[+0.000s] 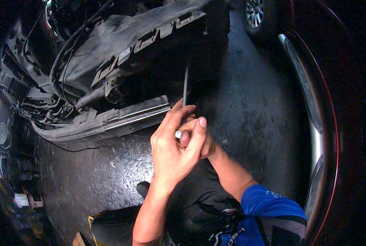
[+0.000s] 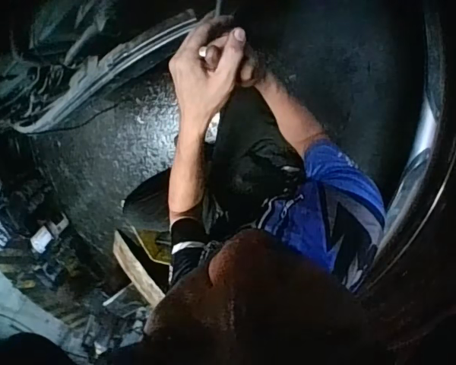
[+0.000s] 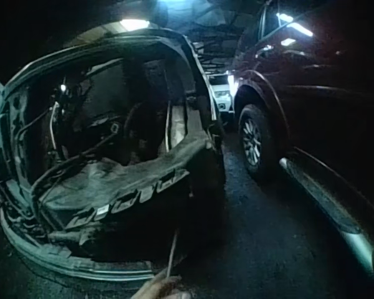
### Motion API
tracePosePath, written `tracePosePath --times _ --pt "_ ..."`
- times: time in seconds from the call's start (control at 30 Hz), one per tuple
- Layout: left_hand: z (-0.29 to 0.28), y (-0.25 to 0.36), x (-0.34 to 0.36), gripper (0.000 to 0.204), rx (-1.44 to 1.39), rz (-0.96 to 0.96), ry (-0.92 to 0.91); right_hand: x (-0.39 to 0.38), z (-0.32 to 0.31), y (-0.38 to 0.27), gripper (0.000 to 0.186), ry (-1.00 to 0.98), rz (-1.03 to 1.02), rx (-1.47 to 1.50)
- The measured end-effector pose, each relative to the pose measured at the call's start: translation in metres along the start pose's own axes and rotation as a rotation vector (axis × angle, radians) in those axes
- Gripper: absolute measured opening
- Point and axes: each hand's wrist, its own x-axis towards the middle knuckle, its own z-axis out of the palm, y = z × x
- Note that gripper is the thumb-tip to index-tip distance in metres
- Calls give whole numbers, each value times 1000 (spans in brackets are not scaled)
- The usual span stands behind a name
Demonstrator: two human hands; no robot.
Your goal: The person unfastens bolts from the front bumper structure of a car using a socket wrench and a sliding T-handle tool.
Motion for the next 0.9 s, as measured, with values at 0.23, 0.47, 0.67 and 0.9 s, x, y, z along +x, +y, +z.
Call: tracePosePath --times 0.23,0.47,0.67,0.9 --pt "11 -1 0 46 342 266 45 0 -12 17 35 -24 30 136" --pt "-5 21 16 41 504 306 -16 5 22 -8 33 199 -113 139" --pt "-18 2 10 33 40 11 -11 12 30 -14 29 99 17 196" --pt "-21 8 19 44 624 433 -110 3 21 23 25 126 -318 -253"
